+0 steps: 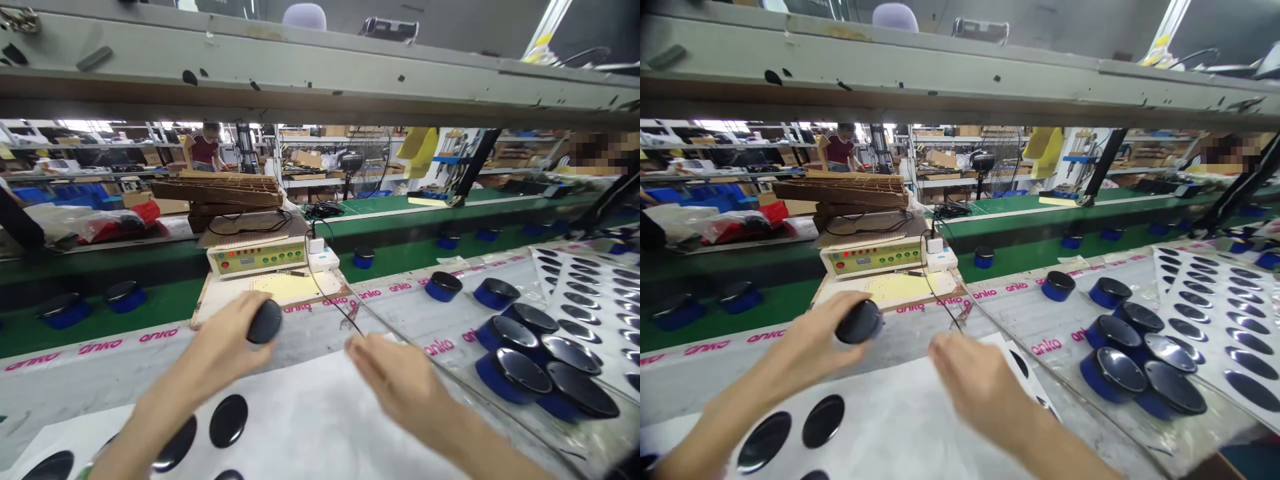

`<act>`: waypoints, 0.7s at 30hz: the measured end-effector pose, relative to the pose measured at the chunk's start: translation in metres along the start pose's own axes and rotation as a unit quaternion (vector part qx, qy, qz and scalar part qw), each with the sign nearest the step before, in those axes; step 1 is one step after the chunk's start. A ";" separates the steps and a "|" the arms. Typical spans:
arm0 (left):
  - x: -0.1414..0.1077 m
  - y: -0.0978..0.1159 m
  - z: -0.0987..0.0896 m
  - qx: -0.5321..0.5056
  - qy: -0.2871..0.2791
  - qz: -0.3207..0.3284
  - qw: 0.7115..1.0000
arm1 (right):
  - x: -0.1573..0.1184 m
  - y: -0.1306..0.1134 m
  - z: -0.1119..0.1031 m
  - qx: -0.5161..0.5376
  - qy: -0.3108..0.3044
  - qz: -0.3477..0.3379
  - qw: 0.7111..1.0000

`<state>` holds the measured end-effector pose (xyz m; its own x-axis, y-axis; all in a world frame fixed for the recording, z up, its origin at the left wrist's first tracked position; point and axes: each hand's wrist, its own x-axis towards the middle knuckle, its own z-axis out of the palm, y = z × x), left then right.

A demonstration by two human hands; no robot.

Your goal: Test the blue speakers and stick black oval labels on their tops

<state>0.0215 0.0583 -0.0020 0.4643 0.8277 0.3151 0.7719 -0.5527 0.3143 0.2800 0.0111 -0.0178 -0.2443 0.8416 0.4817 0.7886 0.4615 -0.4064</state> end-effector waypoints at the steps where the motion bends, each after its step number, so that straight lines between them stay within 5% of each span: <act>1: 0.005 -0.013 0.002 -0.010 -0.013 -0.052 0.998 | 0.020 0.016 -0.005 -0.007 0.013 0.094 0.995; 5: 0.011 -0.047 0.013 -0.082 -0.091 -0.125 0.985 | 0.107 0.092 -0.014 -0.049 0.065 0.267 0.960; 8: 0.009 -0.055 0.020 -0.113 -0.094 -0.136 0.980 | 0.144 0.127 -0.004 -0.031 0.046 0.319 0.946; 11: 0.010 -0.049 0.018 -0.144 -0.067 -0.141 0.977 | 0.153 0.127 0.005 0.016 0.029 0.311 0.950; 14: 0.013 -0.025 0.008 -0.286 -0.018 -0.158 0.945 | 0.145 0.093 -0.001 0.094 0.014 0.245 0.965; 15: 0.013 -0.013 0.005 -0.388 0.004 -0.176 0.905 | 0.138 0.076 -0.005 0.127 0.002 0.212 0.969; 17: 0.011 0.011 -0.001 -0.607 0.020 -0.207 0.767 | 0.120 0.037 -0.011 0.204 -0.048 0.140 0.968; 19: 0.006 0.032 -0.004 -0.747 -0.038 -0.208 0.630 | 0.098 0.000 -0.014 0.287 -0.127 0.064 0.947; 21: 0.000 0.045 -0.006 -0.805 -0.129 -0.192 0.546 | 0.079 -0.026 -0.015 0.394 -0.218 -0.025 0.892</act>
<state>0.0532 0.0328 0.0169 0.6079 0.7844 -0.1229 -0.4524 0.4694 0.7583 0.2487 0.0611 0.0422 -0.6003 0.7640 0.2364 0.1703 0.4109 -0.8956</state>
